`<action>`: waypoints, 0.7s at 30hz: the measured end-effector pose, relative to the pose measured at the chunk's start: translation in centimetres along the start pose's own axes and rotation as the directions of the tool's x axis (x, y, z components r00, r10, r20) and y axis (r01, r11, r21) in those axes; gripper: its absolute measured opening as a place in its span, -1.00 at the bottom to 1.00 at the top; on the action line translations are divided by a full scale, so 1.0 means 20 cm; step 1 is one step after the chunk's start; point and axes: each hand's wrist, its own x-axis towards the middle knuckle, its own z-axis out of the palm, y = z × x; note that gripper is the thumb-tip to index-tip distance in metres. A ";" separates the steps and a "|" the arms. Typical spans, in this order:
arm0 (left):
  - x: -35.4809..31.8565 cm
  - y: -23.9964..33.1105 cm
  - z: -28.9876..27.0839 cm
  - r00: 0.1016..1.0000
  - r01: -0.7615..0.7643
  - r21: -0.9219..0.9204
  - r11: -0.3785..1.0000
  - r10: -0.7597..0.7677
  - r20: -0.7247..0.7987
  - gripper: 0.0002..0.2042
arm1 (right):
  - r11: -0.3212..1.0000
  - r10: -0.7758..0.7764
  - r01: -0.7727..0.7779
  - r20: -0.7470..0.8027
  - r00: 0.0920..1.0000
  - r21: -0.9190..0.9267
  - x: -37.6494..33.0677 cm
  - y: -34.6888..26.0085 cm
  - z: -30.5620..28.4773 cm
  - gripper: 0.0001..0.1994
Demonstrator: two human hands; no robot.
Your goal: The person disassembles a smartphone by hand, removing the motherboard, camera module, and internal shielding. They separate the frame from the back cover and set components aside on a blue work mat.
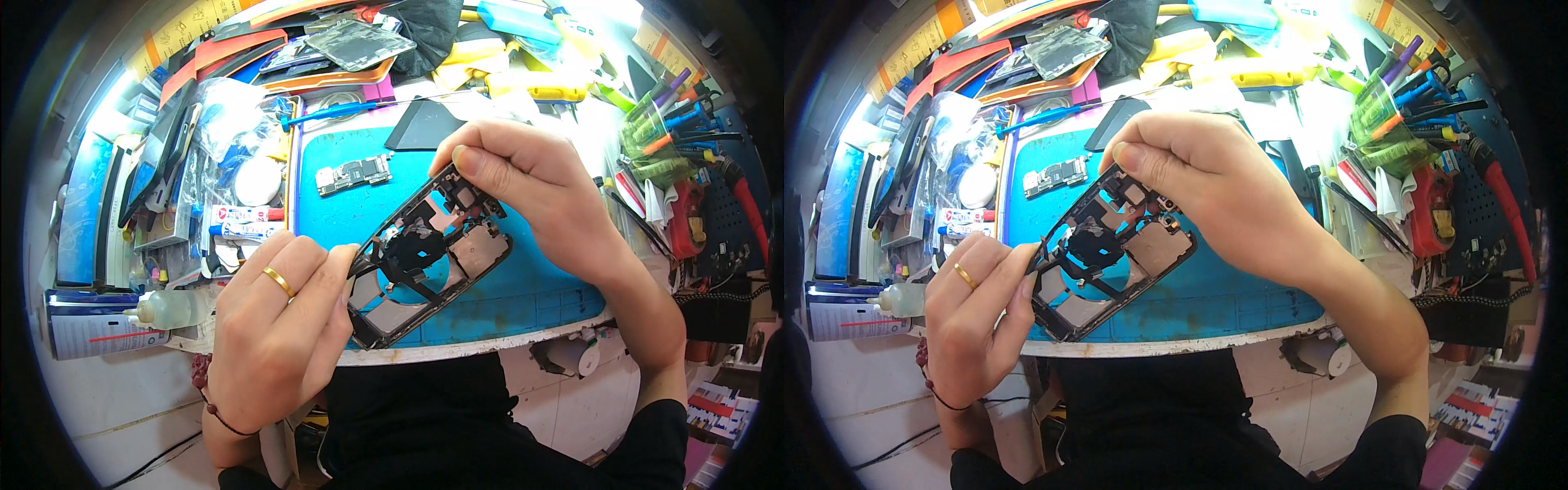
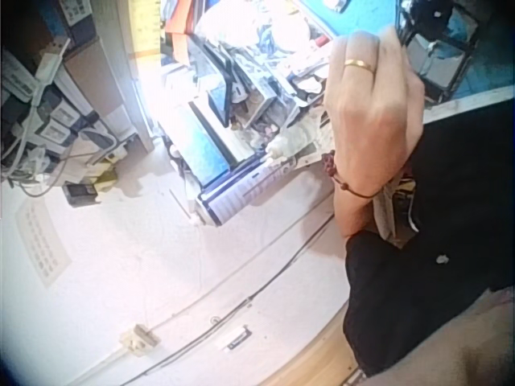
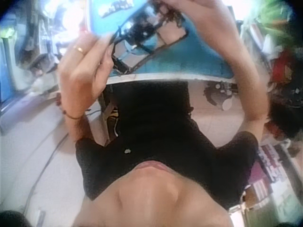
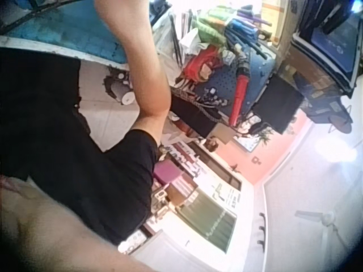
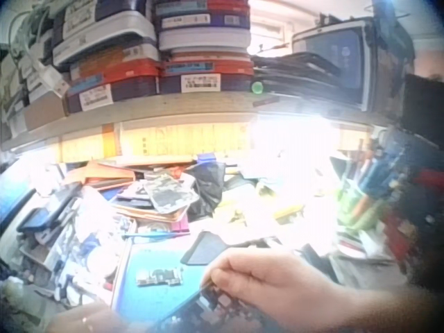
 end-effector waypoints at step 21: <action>0.00 0.00 0.01 1.000 0.007 -0.034 0.999 -0.007 -0.007 -0.64 | 1.000 -0.016 0.015 -0.021 1.000 -0.025 0.00 0.01 -0.01 -0.69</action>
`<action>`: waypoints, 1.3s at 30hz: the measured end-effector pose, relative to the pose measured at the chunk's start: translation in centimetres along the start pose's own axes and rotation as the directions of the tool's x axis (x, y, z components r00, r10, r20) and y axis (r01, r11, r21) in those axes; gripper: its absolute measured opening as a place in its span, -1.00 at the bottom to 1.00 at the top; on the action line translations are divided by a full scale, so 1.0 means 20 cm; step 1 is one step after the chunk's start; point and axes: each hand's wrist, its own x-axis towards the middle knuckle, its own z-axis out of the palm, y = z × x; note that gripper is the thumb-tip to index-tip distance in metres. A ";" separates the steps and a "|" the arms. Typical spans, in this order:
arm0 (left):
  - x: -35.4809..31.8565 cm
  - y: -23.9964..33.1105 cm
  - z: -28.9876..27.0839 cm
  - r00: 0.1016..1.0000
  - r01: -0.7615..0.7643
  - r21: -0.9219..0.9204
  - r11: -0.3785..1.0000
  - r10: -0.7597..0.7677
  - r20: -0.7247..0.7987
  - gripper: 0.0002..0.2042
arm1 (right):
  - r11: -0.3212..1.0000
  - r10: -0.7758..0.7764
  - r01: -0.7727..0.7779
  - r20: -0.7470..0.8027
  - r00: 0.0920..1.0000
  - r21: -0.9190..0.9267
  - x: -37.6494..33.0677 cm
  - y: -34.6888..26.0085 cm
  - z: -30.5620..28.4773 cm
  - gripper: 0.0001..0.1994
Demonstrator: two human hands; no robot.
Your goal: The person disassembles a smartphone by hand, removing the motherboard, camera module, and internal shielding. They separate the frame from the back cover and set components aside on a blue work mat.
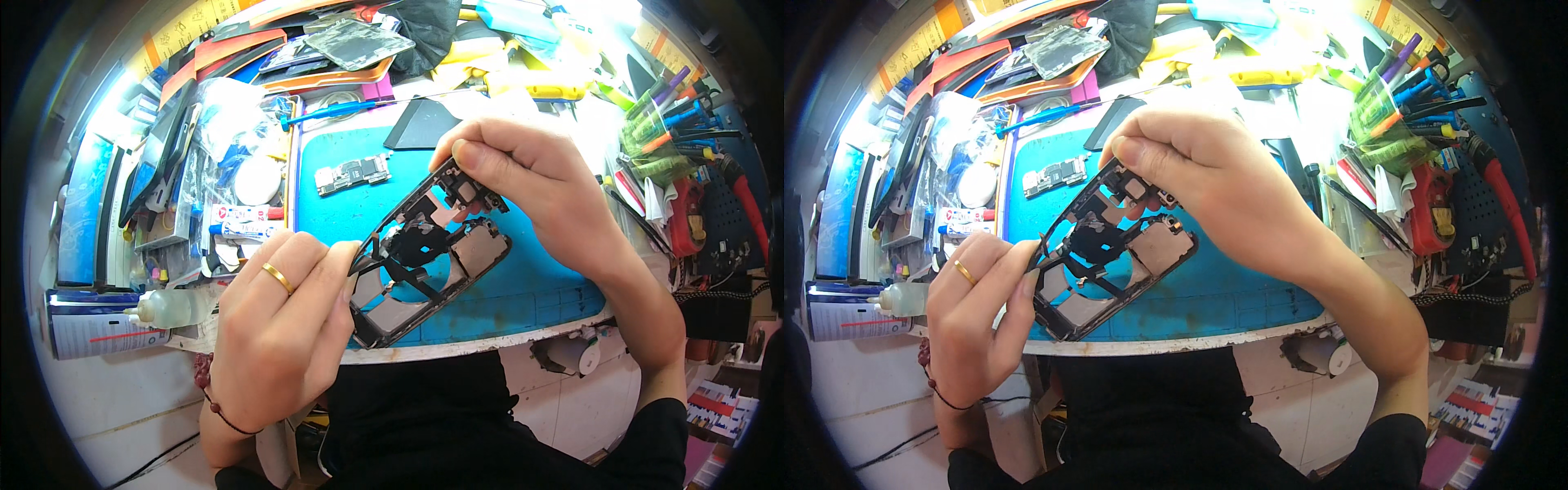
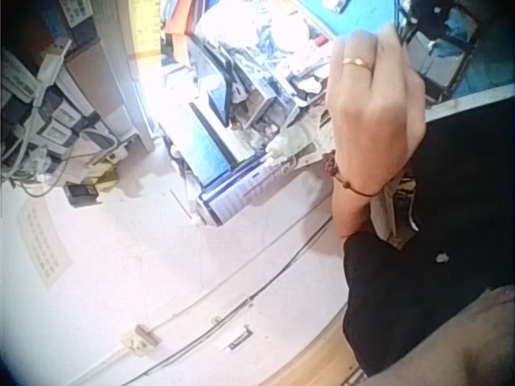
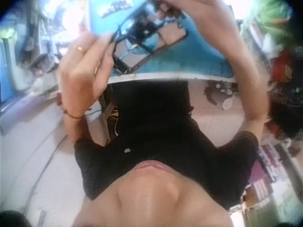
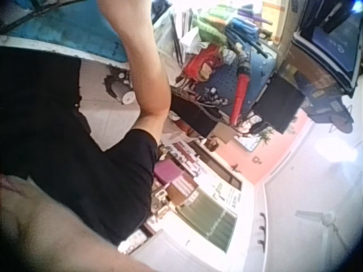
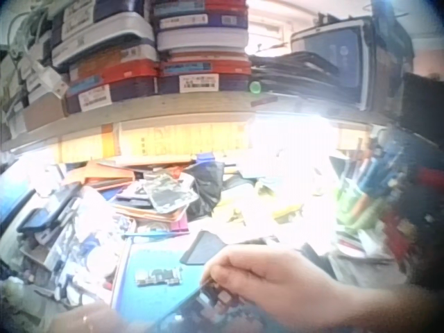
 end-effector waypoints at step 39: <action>-0.04 0.09 0.12 0.966 0.180 -0.076 0.981 -0.191 -0.174 -0.79 | 0.999 -0.045 0.044 -0.033 0.998 -0.008 -0.01 -0.02 -0.02 -0.69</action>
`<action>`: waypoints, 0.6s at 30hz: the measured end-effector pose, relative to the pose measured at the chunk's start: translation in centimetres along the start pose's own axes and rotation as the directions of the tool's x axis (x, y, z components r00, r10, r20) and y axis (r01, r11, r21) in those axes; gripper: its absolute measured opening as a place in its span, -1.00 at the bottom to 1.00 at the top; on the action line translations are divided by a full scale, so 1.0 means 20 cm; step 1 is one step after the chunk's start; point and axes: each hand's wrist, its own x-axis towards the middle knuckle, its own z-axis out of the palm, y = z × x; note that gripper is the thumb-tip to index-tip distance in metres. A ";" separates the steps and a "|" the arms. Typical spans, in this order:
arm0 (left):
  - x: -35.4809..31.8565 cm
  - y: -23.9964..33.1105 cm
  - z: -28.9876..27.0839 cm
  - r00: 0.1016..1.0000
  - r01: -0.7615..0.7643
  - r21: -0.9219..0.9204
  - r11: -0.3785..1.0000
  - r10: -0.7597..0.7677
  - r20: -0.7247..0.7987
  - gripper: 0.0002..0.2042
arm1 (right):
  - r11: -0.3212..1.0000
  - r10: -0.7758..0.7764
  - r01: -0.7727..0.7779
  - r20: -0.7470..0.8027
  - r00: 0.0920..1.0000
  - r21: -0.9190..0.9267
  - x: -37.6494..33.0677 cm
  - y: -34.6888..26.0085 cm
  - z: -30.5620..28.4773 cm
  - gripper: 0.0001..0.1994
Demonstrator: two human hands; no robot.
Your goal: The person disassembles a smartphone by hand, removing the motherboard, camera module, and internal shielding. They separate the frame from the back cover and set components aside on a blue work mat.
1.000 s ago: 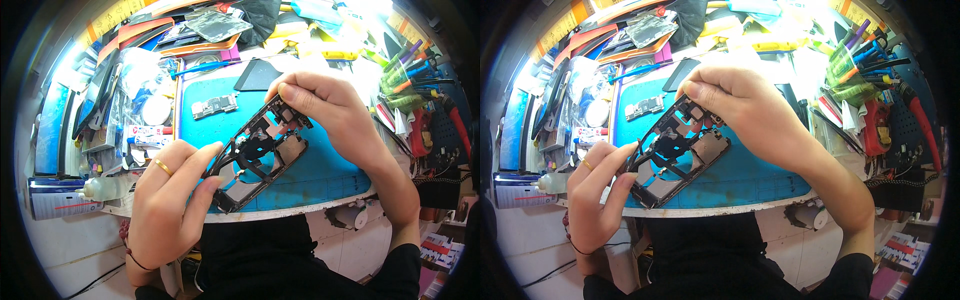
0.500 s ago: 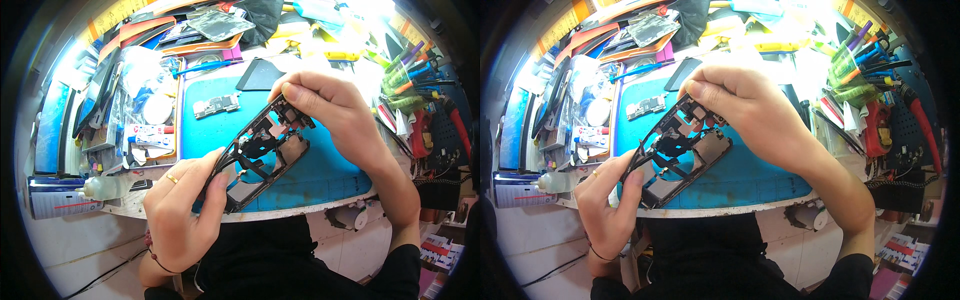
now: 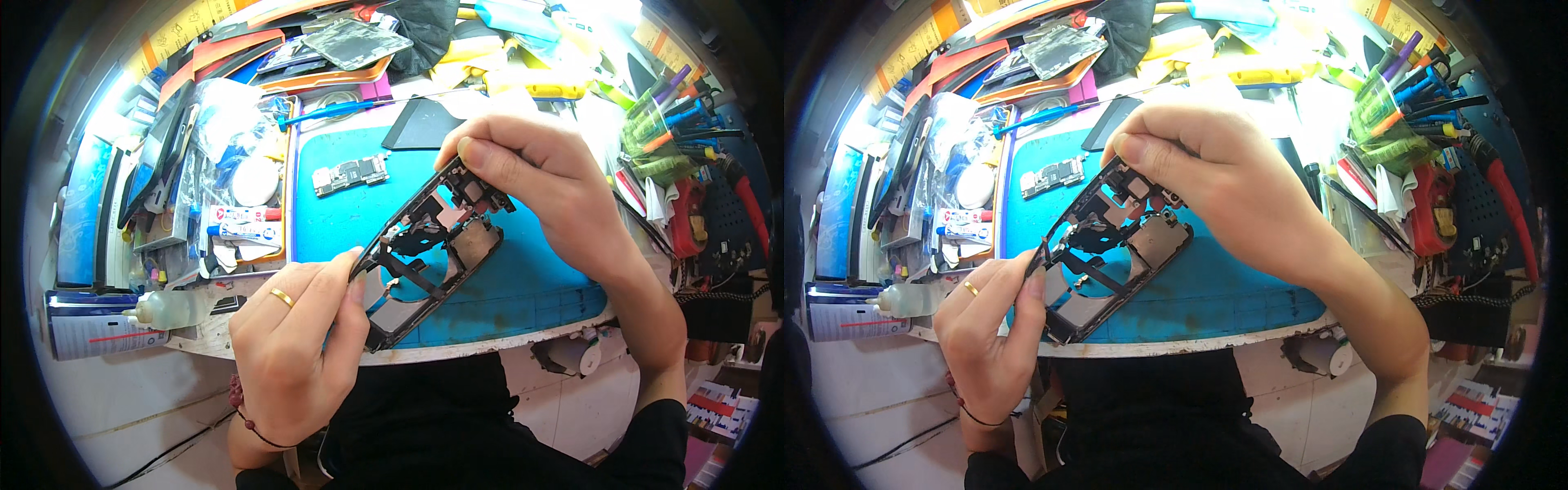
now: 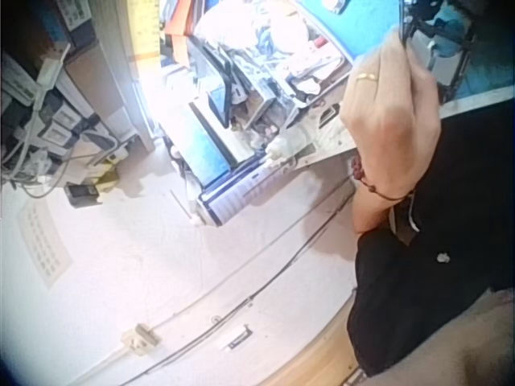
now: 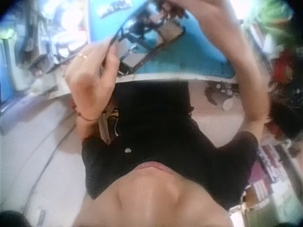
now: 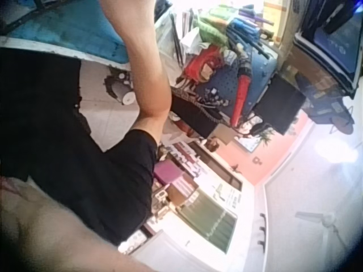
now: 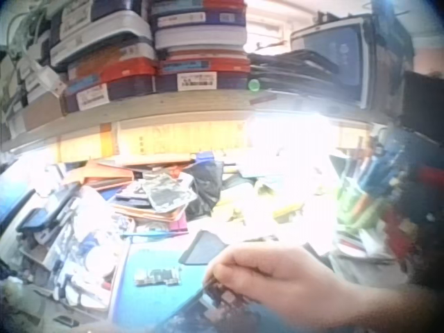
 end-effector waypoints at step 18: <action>0.01 -0.01 -0.02 0.996 -0.073 0.023 0.997 0.072 0.047 -0.76 | 1.000 -0.013 0.013 0.011 1.000 -0.005 0.01 -0.01 0.00 -0.72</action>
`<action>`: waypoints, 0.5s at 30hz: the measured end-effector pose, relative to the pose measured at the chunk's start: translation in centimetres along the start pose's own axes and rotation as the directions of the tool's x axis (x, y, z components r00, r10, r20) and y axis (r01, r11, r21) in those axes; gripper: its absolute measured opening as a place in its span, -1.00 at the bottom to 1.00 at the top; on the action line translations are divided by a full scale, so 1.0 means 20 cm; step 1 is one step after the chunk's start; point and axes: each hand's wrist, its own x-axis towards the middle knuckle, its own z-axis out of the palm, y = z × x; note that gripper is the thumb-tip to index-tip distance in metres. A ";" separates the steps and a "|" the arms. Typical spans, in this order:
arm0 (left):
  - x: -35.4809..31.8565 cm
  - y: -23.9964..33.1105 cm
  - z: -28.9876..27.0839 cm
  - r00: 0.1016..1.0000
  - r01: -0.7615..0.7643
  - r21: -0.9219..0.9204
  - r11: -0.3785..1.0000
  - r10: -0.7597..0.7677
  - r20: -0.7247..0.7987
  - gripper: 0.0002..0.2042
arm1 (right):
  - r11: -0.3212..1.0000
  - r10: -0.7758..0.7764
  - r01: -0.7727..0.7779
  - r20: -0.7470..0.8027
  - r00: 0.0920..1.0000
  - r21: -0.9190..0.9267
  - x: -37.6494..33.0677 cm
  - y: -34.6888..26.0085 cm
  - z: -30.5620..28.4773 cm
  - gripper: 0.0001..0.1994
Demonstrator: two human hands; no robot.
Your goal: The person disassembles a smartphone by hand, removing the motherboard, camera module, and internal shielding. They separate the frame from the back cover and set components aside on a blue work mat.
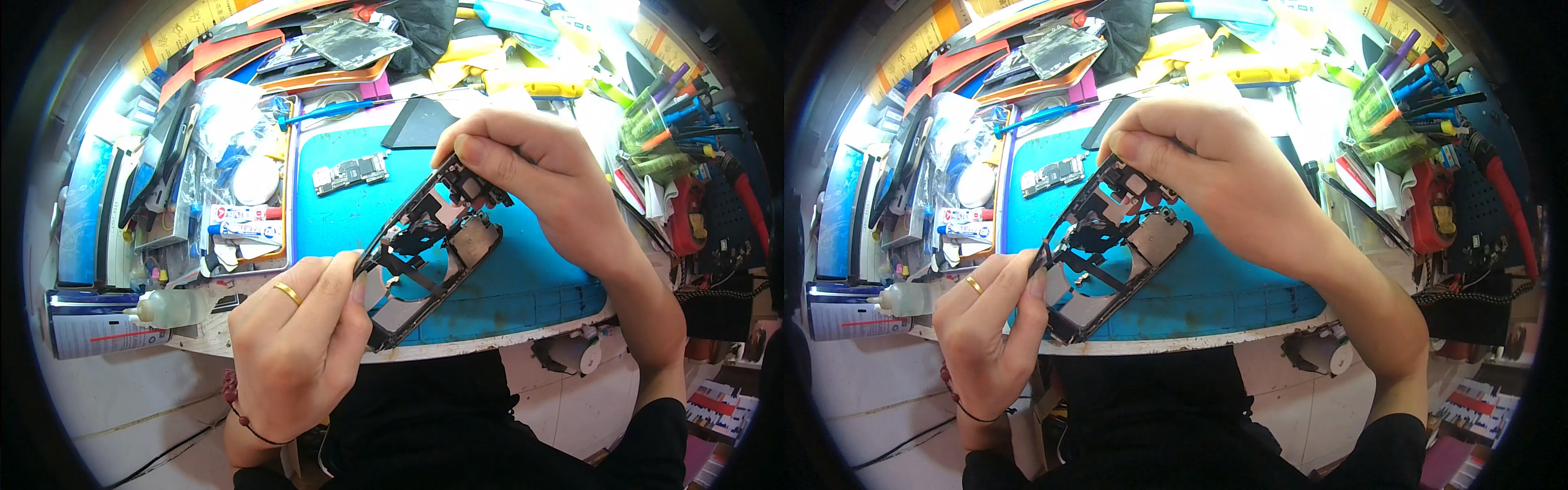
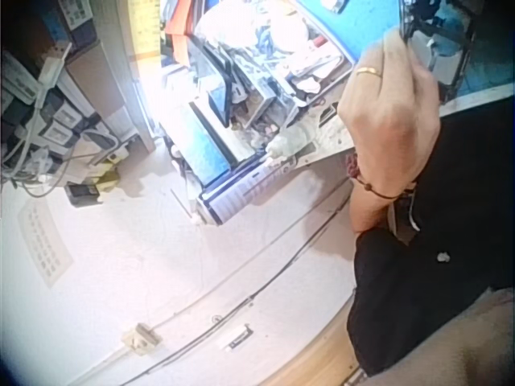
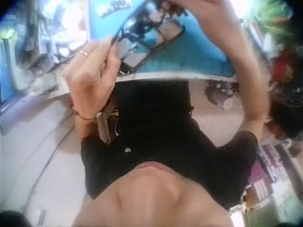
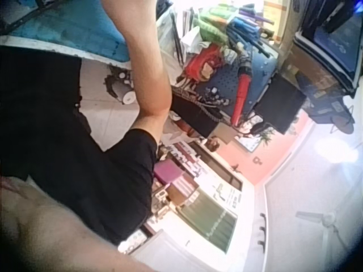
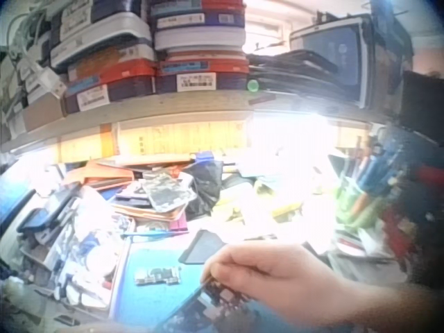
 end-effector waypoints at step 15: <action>0.00 -0.02 -0.01 0.997 -0.069 0.051 0.996 0.068 0.022 -0.73 | 1.000 -0.009 0.009 -0.009 1.000 -0.015 0.01 -0.02 -0.01 -0.73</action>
